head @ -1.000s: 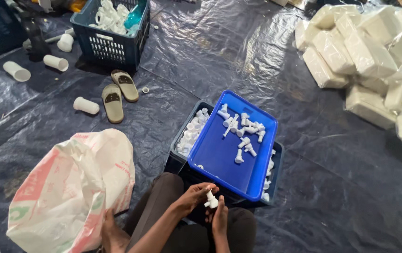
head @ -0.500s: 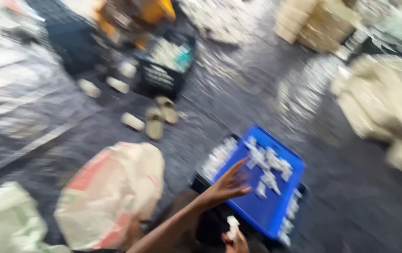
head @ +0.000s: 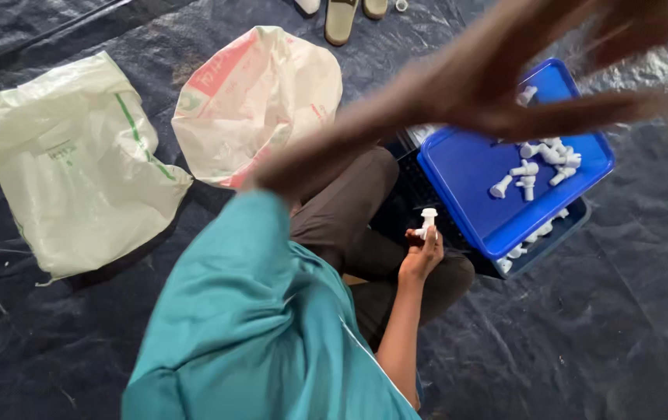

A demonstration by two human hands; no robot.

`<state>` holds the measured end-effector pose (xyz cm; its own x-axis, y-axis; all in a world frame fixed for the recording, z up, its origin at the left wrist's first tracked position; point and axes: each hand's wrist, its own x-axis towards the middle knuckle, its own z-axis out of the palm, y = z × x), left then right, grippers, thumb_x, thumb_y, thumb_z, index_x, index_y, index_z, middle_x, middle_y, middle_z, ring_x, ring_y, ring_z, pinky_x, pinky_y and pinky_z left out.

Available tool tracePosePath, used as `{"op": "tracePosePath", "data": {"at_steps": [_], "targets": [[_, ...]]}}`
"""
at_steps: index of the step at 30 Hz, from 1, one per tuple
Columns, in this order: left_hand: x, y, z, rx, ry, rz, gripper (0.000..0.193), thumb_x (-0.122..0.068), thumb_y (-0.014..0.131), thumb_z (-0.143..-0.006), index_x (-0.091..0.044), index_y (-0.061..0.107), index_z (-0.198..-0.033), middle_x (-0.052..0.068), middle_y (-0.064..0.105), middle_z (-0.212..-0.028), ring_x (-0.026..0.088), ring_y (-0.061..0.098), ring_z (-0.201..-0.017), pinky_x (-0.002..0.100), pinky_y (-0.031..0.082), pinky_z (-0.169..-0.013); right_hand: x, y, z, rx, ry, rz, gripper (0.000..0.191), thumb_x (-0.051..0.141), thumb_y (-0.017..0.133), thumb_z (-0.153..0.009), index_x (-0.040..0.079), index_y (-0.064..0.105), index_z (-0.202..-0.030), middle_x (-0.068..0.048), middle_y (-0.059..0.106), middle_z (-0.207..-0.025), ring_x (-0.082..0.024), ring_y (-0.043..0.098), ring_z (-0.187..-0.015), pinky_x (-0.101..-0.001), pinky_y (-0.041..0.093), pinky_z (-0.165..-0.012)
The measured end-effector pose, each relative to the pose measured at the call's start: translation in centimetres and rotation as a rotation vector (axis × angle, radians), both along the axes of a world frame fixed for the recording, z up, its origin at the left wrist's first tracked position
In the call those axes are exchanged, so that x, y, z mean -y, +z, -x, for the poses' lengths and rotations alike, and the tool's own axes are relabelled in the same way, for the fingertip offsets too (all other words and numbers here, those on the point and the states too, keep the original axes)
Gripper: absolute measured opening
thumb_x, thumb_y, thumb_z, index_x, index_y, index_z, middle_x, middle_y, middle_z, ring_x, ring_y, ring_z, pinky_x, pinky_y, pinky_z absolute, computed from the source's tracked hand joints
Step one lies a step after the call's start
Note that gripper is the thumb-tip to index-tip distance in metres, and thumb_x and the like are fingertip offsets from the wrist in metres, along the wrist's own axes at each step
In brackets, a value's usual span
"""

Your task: The person sits on a tarp and assembles small white plastic components by hand. They pick up parts from a blue tray, fit them together, and place the assembled units back into the tray.

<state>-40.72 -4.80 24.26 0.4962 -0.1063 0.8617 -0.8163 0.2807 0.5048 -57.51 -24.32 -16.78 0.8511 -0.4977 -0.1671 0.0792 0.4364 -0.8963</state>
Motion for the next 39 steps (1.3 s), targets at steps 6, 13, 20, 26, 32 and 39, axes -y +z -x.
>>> {"op": "tracePosePath", "data": {"at_steps": [6, 13, 20, 26, 32, 39], "targets": [[4.4, -27.5, 9.0, -0.774, -0.002, -0.444, 0.034, -0.036, 0.066, -0.098, -0.006, 0.072, -0.111, 0.014, 0.071, -0.094, 0.024, 0.069, -0.082, 0.037, 0.054, -0.071, -0.6, 0.5, 1.6, 0.004, 0.101, 0.103, 0.028, 0.022, 0.07, -0.098, 0.002, 0.065, -0.116, -0.007, 0.069, -0.094, -0.017, 0.066, -0.08, -0.0307, 0.054, -0.073], [4.9, -37.2, 11.1, -1.035, -0.136, -0.429, 0.023, -0.017, 0.075, -0.088, -0.005, 0.077, -0.108, 0.01, 0.079, -0.094, 0.016, 0.076, -0.085, 0.031, 0.06, -0.078, -3.3, 4.6, 3.6, -0.106, 0.104, 0.439, 0.033, 0.025, 0.066, -0.102, 0.001, 0.068, -0.124, -0.004, 0.07, -0.101, -0.01, 0.065, -0.086, -0.0246, 0.052, -0.076], [4.0, -34.8, 10.1, -1.027, -0.076, -0.442, 0.022, -0.016, 0.08, -0.087, -0.006, 0.079, -0.107, 0.009, 0.081, -0.095, 0.016, 0.077, -0.087, 0.03, 0.06, -0.08, -3.8, 5.0, 3.7, -0.153, -0.114, 0.672, 0.036, 0.024, 0.071, -0.095, -0.001, 0.066, -0.12, -0.004, 0.071, -0.092, -0.012, 0.066, -0.08, -0.0257, 0.054, -0.07], [4.4, -34.9, 10.2, -0.929, -0.166, -0.411, 0.017, -0.008, 0.077, -0.089, -0.005, 0.079, -0.106, 0.007, 0.076, -0.097, 0.015, 0.073, -0.082, 0.029, 0.058, -0.074, -0.1, -0.1, 3.6, -0.167, 0.086, 0.34, 0.053, 0.036, 0.055, -0.12, -0.007, 0.065, -0.09, -0.007, 0.061, -0.071, -0.012, 0.055, -0.062, -0.0262, 0.043, -0.057], [5.2, -34.9, 9.7, -0.912, -0.056, -0.314, 0.015, -0.007, 0.075, -0.091, -0.004, 0.077, -0.106, 0.007, 0.064, -0.108, 0.015, 0.069, -0.089, 0.028, 0.059, -0.076, -0.8, 1.3, 3.3, -0.127, 0.032, 0.532, 0.036, 0.029, 0.063, -0.099, 0.002, 0.065, -0.122, -0.002, 0.067, -0.088, -0.009, 0.062, -0.071, -0.024, 0.051, -0.064], [5.7, -35.8, 8.8, -1.133, -0.172, -0.337, 0.024, -0.016, 0.078, -0.091, -0.003, 0.077, -0.111, 0.007, 0.078, -0.096, 0.013, 0.073, -0.086, 0.026, 0.059, -0.077, -1.3, 2.4, 2.8, -0.222, 0.05, 0.666, 0.025, 0.015, 0.069, -0.102, 0.0, 0.072, -0.122, -0.005, 0.072, -0.087, -0.009, 0.066, -0.076, -0.0253, 0.054, -0.07]]}}
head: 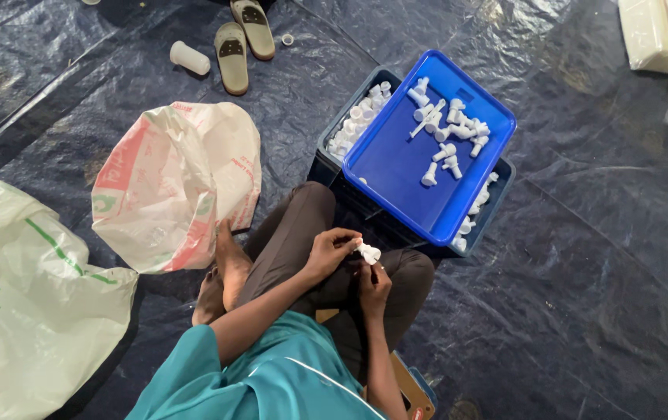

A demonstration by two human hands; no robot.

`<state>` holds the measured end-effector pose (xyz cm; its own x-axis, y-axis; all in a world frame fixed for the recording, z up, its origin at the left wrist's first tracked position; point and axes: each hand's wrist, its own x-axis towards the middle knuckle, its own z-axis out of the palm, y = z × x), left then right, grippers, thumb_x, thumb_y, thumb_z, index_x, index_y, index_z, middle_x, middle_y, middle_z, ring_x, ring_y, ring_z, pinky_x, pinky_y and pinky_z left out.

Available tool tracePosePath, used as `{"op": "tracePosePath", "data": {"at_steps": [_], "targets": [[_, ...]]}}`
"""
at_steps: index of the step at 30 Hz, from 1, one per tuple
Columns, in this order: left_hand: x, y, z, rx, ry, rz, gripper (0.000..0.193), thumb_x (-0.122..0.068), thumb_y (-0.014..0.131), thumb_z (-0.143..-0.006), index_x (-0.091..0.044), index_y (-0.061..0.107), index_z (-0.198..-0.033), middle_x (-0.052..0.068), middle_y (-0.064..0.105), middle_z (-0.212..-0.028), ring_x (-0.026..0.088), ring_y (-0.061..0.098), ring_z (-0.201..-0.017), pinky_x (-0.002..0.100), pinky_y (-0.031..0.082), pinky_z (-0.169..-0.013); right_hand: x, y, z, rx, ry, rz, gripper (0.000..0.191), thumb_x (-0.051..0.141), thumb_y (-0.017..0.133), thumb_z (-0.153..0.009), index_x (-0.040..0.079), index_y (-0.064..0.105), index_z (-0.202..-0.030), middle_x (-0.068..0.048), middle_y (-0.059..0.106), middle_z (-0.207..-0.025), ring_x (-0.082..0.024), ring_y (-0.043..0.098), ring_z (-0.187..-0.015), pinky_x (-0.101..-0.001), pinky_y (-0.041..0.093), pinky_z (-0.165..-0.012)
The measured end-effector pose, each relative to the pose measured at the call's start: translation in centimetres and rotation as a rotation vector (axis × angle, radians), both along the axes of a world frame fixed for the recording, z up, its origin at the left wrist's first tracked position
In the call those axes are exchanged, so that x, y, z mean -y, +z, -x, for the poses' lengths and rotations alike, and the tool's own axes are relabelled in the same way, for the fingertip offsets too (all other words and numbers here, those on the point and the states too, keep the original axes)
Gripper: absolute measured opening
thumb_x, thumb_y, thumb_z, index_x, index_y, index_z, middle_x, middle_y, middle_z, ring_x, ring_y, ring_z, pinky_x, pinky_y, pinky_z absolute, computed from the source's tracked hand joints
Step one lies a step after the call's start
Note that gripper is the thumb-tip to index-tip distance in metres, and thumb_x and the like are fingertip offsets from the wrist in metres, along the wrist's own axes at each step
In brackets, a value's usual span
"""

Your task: The person sits on a tarp and assembles small white plastic components by hand. They pick up parts from a blue tray, fit them together, and place the assembled units back into the tray.

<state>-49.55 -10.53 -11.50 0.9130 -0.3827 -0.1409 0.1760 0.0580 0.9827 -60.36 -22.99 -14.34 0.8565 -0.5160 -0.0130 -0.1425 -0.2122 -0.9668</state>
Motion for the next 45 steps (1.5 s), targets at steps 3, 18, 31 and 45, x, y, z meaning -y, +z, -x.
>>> {"op": "tracePosePath", "data": {"at_steps": [3, 18, 31, 45], "targets": [[0.2, 0.2, -0.1, 0.035, 0.032, 0.016, 0.024, -0.017, 0.079, -0.09, -0.001, 0.079, -0.108, 0.009, 0.08, -0.093, 0.012, 0.074, -0.084, 0.026, 0.06, -0.076, -0.5, 1.3, -0.6, -0.057, -0.097, 0.06, 0.036, 0.014, 0.072, -0.095, 0.004, 0.067, -0.13, -0.006, 0.067, -0.08, -0.01, 0.061, -0.069, -0.0272, 0.051, -0.064], [-1.5, 0.9, -2.2, 0.014, -0.181, 0.009, 0.018, -0.014, 0.077, -0.089, -0.005, 0.08, -0.104, 0.007, 0.079, -0.091, 0.011, 0.073, -0.082, 0.027, 0.058, -0.075, -1.2, 0.1, -0.8, -0.071, -0.066, 0.282, 0.042, 0.034, 0.057, -0.109, 0.0, 0.073, -0.09, -0.013, 0.061, -0.063, -0.019, 0.056, -0.055, -0.038, 0.045, -0.056], [-1.7, 0.0, -2.5, 0.124, -0.05, -0.098, 0.027, -0.019, 0.082, -0.086, -0.005, 0.08, -0.108, 0.008, 0.08, -0.096, 0.013, 0.074, -0.083, 0.027, 0.058, -0.077, -3.8, 4.6, -1.6, 0.092, -0.083, 0.546, 0.035, 0.023, 0.073, -0.094, 0.001, 0.067, -0.12, -0.018, 0.072, -0.11, -0.033, 0.07, -0.1, -0.0419, 0.055, -0.086], [-3.7, 1.1, -3.2, -0.194, -0.333, 0.257, 0.02, -0.011, 0.084, -0.084, -0.004, 0.078, -0.102, 0.005, 0.076, -0.095, 0.013, 0.071, -0.09, 0.028, 0.057, -0.083, -3.4, 3.8, -0.9, -0.042, -0.118, 0.223, 0.044, 0.044, 0.061, -0.101, 0.003, 0.07, -0.114, -0.007, 0.072, -0.087, -0.014, 0.068, -0.076, -0.0294, 0.054, -0.068]]}}
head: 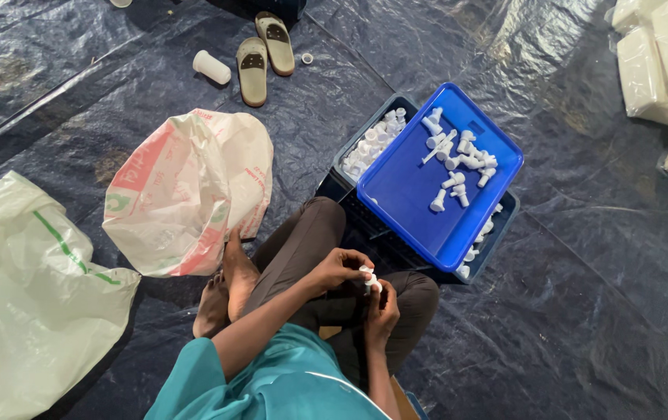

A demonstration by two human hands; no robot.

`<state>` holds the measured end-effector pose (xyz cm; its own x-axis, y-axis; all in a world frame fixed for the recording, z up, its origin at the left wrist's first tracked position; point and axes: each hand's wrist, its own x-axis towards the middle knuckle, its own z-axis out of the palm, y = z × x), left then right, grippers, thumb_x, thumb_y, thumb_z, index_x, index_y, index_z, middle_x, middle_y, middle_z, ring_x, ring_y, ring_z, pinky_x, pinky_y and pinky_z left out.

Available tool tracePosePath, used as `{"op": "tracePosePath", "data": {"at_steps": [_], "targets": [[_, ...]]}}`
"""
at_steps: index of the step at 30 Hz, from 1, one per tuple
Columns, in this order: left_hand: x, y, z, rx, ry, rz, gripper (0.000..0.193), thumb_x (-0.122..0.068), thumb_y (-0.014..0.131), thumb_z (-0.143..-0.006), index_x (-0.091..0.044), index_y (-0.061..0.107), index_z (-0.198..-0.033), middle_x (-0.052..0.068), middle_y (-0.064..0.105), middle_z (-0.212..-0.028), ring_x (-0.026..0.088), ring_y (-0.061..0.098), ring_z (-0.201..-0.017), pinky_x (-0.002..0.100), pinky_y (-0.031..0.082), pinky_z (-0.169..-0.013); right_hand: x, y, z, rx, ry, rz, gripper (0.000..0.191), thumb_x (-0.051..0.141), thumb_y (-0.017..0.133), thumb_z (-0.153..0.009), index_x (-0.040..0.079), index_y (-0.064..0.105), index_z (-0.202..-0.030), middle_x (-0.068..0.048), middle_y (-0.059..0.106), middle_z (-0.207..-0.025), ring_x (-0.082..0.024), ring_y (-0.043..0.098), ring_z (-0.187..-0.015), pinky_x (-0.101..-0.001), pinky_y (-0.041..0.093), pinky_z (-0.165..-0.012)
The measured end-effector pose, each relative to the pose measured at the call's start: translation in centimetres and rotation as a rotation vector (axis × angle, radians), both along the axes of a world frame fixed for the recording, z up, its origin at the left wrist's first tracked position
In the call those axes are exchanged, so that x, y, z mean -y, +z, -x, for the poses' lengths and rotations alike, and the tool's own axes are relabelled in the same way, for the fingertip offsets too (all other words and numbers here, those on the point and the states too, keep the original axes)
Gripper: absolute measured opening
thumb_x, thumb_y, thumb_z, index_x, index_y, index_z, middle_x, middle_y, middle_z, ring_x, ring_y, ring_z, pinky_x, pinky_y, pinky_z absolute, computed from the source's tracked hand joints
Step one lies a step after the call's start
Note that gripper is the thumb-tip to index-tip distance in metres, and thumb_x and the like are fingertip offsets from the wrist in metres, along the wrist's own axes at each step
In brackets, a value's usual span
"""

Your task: The person sits on a tarp and assembles small white plastic components by hand. They pick up parts from a blue tray, fit them together, and place the assembled units back into the tray.

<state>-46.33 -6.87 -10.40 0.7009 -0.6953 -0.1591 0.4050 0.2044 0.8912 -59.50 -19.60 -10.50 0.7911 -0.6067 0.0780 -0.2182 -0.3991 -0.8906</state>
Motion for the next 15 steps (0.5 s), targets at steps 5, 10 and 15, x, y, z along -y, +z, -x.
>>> {"op": "tracePosePath", "data": {"at_steps": [5, 10, 15], "targets": [[0.2, -1.2, -0.4, -0.084, -0.056, 0.012, 0.025, -0.007, 0.086, -0.078, -0.007, 0.076, -0.101, 0.004, 0.077, -0.095, 0.013, 0.072, -0.09, 0.028, 0.058, -0.085, 0.9, -1.7, 0.1, 0.07, 0.032, -0.266, 0.038, 0.034, 0.065, -0.102, 0.001, 0.064, -0.122, -0.006, 0.069, -0.098, -0.013, 0.068, -0.083, -0.0273, 0.055, -0.072], [0.6, -1.6, -0.4, -0.164, -0.008, 0.09, 0.03, -0.005, 0.086, -0.076, -0.007, 0.074, -0.103, 0.003, 0.076, -0.098, 0.013, 0.072, -0.093, 0.028, 0.057, -0.089, 1.9, -1.8, 0.0, 0.182, 0.141, -0.405, 0.052, 0.016, 0.068, -0.098, 0.005, 0.047, -0.144, -0.008, 0.067, -0.108, -0.013, 0.068, -0.093, -0.025, 0.055, -0.082], [0.8, -1.3, -0.7, -0.168, 0.018, 0.01, 0.03, -0.005, 0.086, -0.077, -0.007, 0.073, -0.103, 0.004, 0.075, -0.097, 0.014, 0.072, -0.095, 0.029, 0.057, -0.091, 1.3, -0.8, 0.0, 0.097, 0.136, -0.324, 0.041, 0.008, 0.074, -0.092, 0.0, 0.061, -0.13, -0.008, 0.068, -0.105, -0.014, 0.067, -0.092, -0.027, 0.055, -0.079]]}}
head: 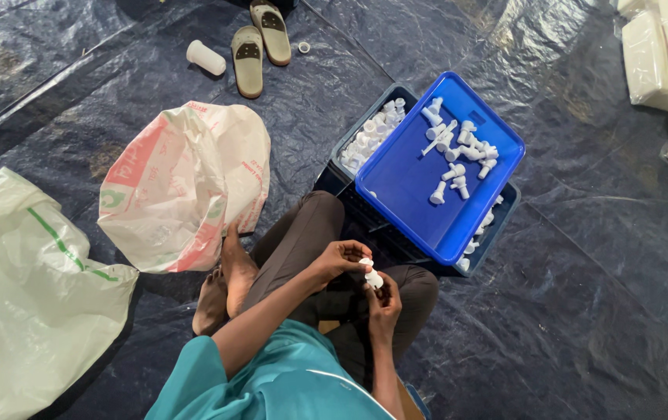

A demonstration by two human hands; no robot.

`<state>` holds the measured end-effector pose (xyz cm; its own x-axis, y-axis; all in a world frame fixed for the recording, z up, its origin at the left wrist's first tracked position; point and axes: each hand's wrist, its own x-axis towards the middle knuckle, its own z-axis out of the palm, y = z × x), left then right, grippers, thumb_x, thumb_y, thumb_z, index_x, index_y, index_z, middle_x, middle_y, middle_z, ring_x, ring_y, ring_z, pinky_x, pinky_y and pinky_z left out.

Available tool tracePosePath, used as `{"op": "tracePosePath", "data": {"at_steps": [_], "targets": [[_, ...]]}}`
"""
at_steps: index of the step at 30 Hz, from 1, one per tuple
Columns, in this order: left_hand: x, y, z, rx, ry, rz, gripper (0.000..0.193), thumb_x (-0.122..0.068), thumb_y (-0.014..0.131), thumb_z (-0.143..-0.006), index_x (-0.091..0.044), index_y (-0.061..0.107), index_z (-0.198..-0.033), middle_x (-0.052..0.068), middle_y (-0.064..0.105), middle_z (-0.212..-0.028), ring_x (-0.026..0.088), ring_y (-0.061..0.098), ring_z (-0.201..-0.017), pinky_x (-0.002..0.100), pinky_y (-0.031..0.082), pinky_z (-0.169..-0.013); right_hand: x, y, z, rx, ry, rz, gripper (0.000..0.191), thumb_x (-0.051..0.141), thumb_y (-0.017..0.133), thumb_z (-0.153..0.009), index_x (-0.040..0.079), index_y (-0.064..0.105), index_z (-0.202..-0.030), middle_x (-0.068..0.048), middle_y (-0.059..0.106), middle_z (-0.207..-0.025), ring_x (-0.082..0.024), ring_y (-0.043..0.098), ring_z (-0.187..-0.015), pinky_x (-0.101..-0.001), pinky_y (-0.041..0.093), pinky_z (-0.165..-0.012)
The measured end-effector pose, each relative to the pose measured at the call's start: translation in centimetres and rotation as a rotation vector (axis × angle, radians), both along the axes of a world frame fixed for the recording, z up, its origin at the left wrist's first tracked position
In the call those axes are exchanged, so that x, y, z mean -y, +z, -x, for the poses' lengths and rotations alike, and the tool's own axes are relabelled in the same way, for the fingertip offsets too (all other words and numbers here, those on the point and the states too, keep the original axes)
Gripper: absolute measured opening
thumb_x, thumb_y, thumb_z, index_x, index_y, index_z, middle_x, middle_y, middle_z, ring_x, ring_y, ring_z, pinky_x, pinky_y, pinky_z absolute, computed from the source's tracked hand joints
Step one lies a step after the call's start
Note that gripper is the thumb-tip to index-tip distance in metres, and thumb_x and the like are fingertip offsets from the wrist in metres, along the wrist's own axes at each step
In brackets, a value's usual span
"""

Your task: The person sits on a tarp and assembles small white plastic components by hand. They pick up parts from a blue tray, fit them together, and place the assembled units back into the tray.

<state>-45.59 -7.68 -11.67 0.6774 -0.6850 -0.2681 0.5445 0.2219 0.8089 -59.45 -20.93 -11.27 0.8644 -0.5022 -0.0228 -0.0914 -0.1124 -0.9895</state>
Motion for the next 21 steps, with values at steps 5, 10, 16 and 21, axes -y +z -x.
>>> {"op": "tracePosePath", "data": {"at_steps": [5, 10, 16, 21], "targets": [[-0.1, -0.3, -0.4, -0.051, -0.023, 0.092, 0.027, -0.003, 0.084, -0.079, -0.006, 0.072, -0.102, 0.003, 0.075, -0.098, 0.014, 0.072, -0.094, 0.029, 0.057, -0.09, 1.1, -0.8, 0.0, -0.052, 0.105, -0.305, 0.032, 0.017, 0.069, -0.094, -0.003, 0.067, -0.12, -0.008, 0.072, -0.098, -0.015, 0.07, -0.085, -0.0275, 0.057, -0.077], [-0.1, -1.3, -0.5, -0.142, -0.075, 0.099, 0.025, 0.0, 0.079, -0.083, -0.005, 0.07, -0.107, 0.004, 0.075, -0.094, 0.014, 0.071, -0.091, 0.03, 0.056, -0.084, 2.9, -3.9, 1.0, -0.178, 0.16, -0.621, 0.059, 0.048, 0.052, -0.104, -0.008, 0.068, -0.104, -0.014, 0.07, -0.077, -0.02, 0.068, -0.064, -0.0332, 0.057, -0.059], [0.3, -1.7, -0.3, -0.08, -0.031, 0.1, 0.028, 0.0, 0.075, -0.086, -0.005, 0.07, -0.114, 0.002, 0.072, -0.094, 0.013, 0.068, -0.09, 0.028, 0.055, -0.084, 3.0, -4.7, 0.6, -0.235, 0.205, -0.539, 0.057, 0.045, 0.057, -0.105, -0.01, 0.067, -0.1, -0.019, 0.072, -0.08, -0.024, 0.07, -0.065, -0.0343, 0.058, -0.064], [0.4, -1.7, -0.9, -0.121, 0.05, 0.029, 0.026, -0.012, 0.072, -0.092, -0.006, 0.07, -0.117, 0.002, 0.071, -0.105, 0.01, 0.067, -0.1, 0.027, 0.055, -0.092, 1.9, -2.4, -0.9, -0.233, 0.177, -0.55, 0.044, 0.035, 0.062, -0.1, -0.008, 0.068, -0.107, -0.015, 0.074, -0.089, -0.021, 0.072, -0.075, -0.0324, 0.058, -0.071]]}}
